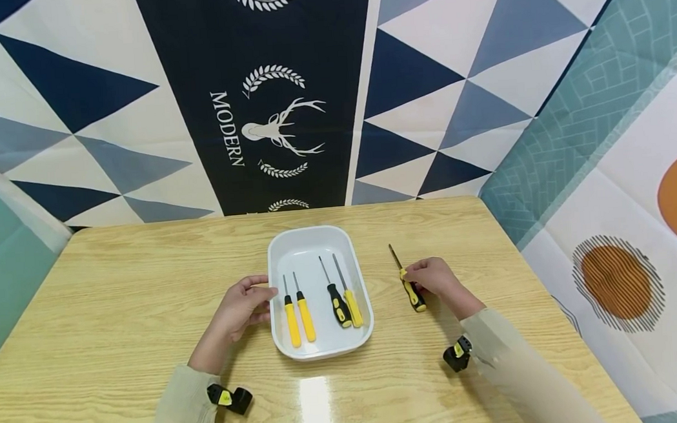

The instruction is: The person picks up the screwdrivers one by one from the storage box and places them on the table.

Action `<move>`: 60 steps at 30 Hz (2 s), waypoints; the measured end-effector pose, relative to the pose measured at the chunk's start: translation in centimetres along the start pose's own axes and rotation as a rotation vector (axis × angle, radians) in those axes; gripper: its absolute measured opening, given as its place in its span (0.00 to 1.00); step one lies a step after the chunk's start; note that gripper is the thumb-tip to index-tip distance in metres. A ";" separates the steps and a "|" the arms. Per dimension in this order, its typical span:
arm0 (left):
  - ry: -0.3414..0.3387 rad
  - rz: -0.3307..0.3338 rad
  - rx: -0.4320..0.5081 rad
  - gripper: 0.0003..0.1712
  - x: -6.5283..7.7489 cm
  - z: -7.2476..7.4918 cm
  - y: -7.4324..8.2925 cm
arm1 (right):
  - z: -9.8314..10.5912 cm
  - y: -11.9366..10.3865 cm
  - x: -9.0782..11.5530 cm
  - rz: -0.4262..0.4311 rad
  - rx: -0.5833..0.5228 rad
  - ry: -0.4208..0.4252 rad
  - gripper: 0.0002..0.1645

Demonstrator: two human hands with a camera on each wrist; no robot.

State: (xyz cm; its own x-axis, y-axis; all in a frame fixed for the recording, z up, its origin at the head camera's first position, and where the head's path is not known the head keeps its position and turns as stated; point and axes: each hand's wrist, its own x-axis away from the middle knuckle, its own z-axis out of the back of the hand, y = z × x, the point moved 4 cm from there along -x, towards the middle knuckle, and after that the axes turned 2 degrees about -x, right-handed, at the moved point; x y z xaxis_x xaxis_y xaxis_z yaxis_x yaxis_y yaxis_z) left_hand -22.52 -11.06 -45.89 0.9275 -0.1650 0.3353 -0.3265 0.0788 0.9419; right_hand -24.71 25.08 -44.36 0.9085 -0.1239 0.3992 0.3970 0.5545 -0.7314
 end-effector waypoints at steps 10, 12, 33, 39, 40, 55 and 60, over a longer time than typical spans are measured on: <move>-0.008 -0.016 0.002 0.27 0.1 0.0 0.0 | 0.3 -0.5 0.7 0.031 -0.015 -0.018 0.18; -0.008 -0.019 -0.001 0.27 0.2 -0.1 0.0 | 0.3 -0.4 0.7 0.030 -0.017 -0.017 0.19; -0.008 -0.018 -0.002 0.28 0.2 -0.1 0.0 | 1.3 -0.4 0.6 0.014 -0.039 0.023 0.20; -0.009 -0.018 0.002 0.28 0.3 -0.1 0.1 | 1.4 -0.6 0.8 0.019 -0.079 0.013 0.19; -0.009 -0.019 0.001 0.28 0.3 -0.1 0.1 | 1.4 -0.6 0.8 0.019 -0.080 0.011 0.19; -0.011 -0.021 0.011 0.28 0.3 -0.1 0.1 | 1.4 -1.5 1.5 0.037 -0.092 -0.027 0.20; -0.005 -0.016 0.012 0.28 0.3 -0.2 0.1 | 1.4 -1.8 1.9 0.036 -0.081 -0.024 0.20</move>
State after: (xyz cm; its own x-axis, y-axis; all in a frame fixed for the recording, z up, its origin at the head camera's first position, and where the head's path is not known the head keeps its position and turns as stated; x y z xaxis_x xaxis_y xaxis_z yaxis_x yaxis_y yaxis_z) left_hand -22.26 -10.93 -45.73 0.9319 -0.1709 0.3200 -0.3135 0.0646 0.9474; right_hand -23.92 24.97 -41.55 0.9192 -0.0848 0.3845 0.3745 0.4898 -0.7873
